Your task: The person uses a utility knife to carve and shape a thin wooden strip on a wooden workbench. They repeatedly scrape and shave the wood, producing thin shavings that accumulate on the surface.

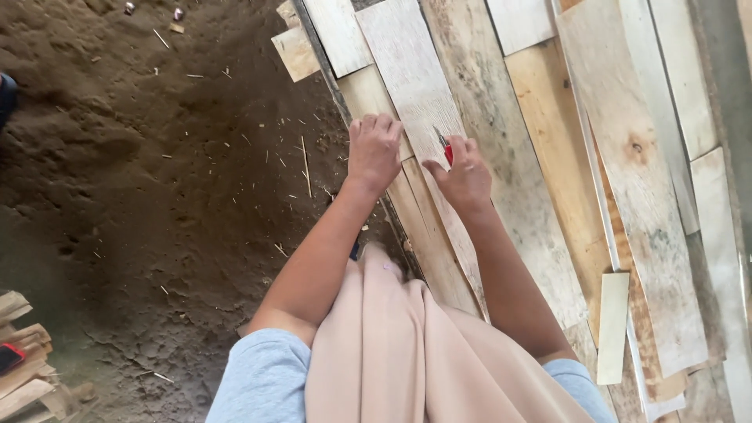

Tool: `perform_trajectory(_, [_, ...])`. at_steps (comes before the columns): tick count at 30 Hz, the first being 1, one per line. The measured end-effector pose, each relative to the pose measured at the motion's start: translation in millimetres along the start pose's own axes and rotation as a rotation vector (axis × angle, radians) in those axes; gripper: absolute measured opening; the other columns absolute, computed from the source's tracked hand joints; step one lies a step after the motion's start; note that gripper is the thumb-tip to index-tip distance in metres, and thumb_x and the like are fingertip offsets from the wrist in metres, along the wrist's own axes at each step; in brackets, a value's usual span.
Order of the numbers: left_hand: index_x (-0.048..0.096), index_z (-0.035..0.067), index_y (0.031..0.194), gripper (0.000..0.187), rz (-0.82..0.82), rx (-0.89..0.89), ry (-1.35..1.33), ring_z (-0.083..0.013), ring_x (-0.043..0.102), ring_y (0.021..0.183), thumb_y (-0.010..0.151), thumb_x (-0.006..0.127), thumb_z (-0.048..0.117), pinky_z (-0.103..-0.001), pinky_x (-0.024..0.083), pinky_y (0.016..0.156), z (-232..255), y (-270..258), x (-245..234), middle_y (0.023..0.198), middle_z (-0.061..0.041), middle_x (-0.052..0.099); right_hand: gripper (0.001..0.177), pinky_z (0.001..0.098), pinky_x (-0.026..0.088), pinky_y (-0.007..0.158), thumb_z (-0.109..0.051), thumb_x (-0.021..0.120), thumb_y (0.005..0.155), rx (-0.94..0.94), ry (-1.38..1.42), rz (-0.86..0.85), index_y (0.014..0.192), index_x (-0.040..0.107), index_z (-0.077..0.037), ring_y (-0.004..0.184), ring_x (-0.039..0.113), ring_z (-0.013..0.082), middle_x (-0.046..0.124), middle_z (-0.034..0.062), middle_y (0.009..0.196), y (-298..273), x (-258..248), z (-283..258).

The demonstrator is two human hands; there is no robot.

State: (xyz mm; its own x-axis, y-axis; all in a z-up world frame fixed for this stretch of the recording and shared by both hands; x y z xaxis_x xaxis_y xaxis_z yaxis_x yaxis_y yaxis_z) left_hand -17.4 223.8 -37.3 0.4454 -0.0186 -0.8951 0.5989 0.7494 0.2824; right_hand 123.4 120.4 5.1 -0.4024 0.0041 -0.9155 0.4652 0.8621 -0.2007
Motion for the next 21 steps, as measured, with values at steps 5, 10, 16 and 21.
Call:
perform_trajectory(5, [0.058, 0.022, 0.105, 0.03, -0.123, 0.024, -0.001, -0.0232, 0.052, 0.107, 0.08, 0.07, 0.032, -0.041, 0.038, 0.092, -3, 7, -17, 0.106, -0.001, 0.055, 0.068, 0.0587, 0.058, 0.082, -0.042, 0.087, 0.079, 0.043, 0.04, -0.081, 0.134, 0.054, -0.017, 0.099, 0.069, 0.0463, 0.055, 0.0139, 0.116, 14, 4, -15])
perform_trajectory(10, [0.057, 0.022, 0.121, 0.039, -0.213, 0.003, -0.092, -0.0249, 0.052, 0.11, 0.084, 0.068, 0.031, -0.042, 0.038, 0.095, -7, 12, -26, 0.11, -0.002, 0.055, 0.067, 0.0557, 0.057, 0.084, -0.042, 0.088, 0.079, 0.057, 0.082, -0.112, 0.13, 0.055, -0.014, 0.101, 0.067, 0.0473, 0.054, 0.0165, 0.113, 16, 13, -11])
perform_trajectory(16, [0.054, 0.021, 0.142, 0.042, -0.499, -0.04, -0.086, -0.0299, 0.05, 0.123, 0.1, 0.049, 0.021, -0.041, 0.04, 0.098, -1, 27, -51, 0.152, -0.011, 0.04, 0.064, 0.0505, 0.056, 0.084, -0.048, 0.087, 0.081, 0.033, 0.067, -0.122, 0.127, 0.056, -0.015, 0.098, 0.067, 0.0416, 0.053, 0.0148, 0.109, 20, 26, 1])
perform_trajectory(21, [0.055, 0.019, 0.134, 0.041, -0.344, -0.014, -0.057, -0.0283, 0.051, 0.104, 0.094, 0.061, 0.026, -0.043, 0.041, 0.087, -2, 33, -22, 0.133, -0.007, 0.048, 0.061, 0.0516, 0.055, 0.083, -0.045, 0.087, 0.079, 0.006, 0.065, -0.11, 0.122, 0.055, -0.015, 0.096, 0.065, 0.0435, 0.051, 0.0148, 0.106, 18, 19, -4])
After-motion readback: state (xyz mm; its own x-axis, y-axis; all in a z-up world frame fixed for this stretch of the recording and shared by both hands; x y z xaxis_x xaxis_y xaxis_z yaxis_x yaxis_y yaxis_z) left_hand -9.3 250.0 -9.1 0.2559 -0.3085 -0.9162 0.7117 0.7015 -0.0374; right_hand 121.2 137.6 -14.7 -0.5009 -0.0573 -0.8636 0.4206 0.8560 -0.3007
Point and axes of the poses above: each hand's wrist, its own y-axis towards the middle knuckle, its own x-axis out of the palm, z = x × y, the point moved 9 cm from there along y, towards the middle knuckle
